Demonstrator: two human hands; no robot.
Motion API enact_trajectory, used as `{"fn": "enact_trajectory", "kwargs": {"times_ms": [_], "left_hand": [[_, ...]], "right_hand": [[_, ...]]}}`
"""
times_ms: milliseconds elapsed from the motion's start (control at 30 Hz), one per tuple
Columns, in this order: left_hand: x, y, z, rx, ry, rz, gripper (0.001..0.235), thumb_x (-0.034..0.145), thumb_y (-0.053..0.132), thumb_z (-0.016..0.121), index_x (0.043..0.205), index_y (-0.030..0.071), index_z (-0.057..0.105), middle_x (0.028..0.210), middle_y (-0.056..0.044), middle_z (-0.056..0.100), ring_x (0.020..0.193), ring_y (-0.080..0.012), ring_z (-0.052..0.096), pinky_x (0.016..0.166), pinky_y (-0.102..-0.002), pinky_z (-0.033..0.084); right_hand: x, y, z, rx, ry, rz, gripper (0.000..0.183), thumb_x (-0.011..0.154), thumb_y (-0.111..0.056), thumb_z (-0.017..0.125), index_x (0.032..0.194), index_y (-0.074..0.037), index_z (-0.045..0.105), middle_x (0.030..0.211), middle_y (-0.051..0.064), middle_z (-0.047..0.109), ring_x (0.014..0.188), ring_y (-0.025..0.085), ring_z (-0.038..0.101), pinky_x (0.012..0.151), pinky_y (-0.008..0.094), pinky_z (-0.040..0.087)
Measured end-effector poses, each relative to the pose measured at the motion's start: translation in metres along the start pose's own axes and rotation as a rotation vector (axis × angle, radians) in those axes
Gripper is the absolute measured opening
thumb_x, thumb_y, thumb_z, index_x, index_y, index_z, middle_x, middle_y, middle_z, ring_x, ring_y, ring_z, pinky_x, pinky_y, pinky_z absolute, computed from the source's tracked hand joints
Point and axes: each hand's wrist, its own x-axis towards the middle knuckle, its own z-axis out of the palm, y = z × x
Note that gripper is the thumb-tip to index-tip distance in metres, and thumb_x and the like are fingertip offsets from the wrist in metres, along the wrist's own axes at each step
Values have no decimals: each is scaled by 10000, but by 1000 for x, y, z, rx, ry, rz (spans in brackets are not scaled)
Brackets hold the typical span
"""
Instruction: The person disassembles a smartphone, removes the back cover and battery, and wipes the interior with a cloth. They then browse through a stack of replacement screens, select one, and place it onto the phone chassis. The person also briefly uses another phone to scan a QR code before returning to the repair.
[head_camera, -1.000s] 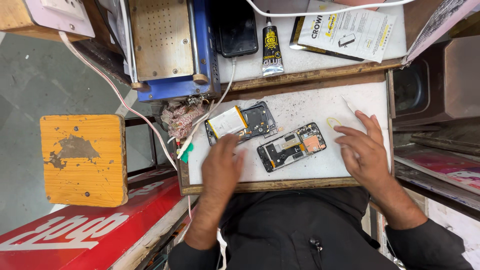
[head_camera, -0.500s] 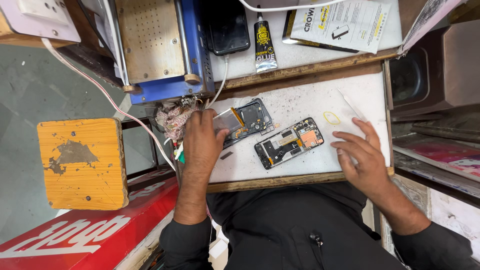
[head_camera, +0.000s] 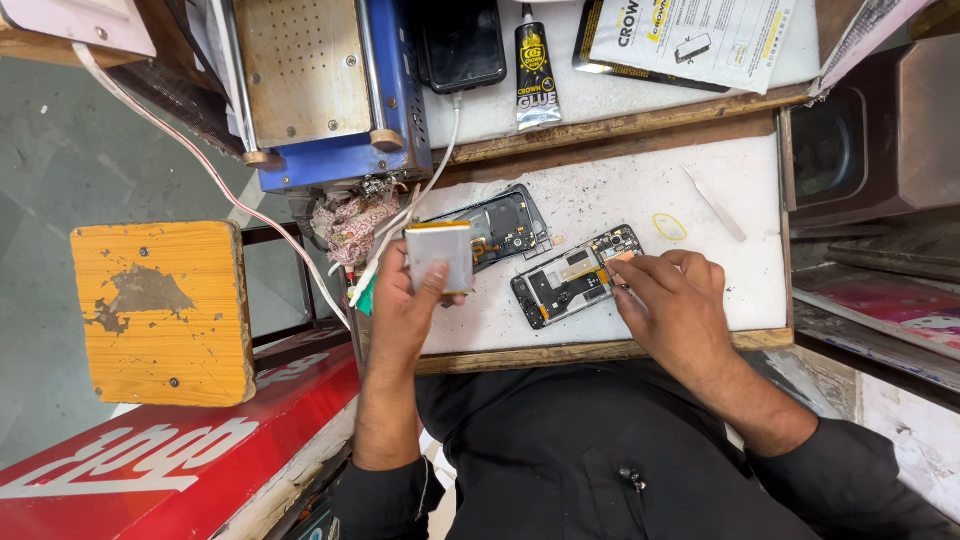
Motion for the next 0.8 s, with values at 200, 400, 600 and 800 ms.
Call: {"fn": "enact_trajectory", "kwargs": {"times_ms": [200,400,600,800], "left_hand": [[-12,-30,4,-387,-136,-63,504,959,96,719,1387,37,460,1257,-185,704,947,-164,675,656,-259,519],[-22,-53,7,-280,-230,-92,348,980,63,618,1261,36,415,1133,-218,748,889,-176,694,623,-290,548],[-33,-54,12,281,-219,166,356,1067,155,565,1368,34,418,1116,-178,718,953,-189,671,802,-286,555],[-21,-56,15,-297,-302,-62,470,1090,308,377,1483,51,355,1268,-207,646,1072,-212,679,727,-316,601]], "right_hand": [[0,-8,3,-74,-17,-24,337,841,-195,796,1167,-117,762,1206,-17,682,1140,246,543,970,450,376],[0,-9,12,64,-2,99,270,862,-151,787,1130,-122,767,1187,3,712,1270,280,529,1101,462,360],[3,-14,22,97,29,125,181,839,-160,808,1005,-105,764,983,10,751,1236,248,572,1196,555,285],[7,-20,22,251,47,101,155,862,-75,752,1015,-92,733,1015,48,736,1117,240,649,1210,570,367]]}}
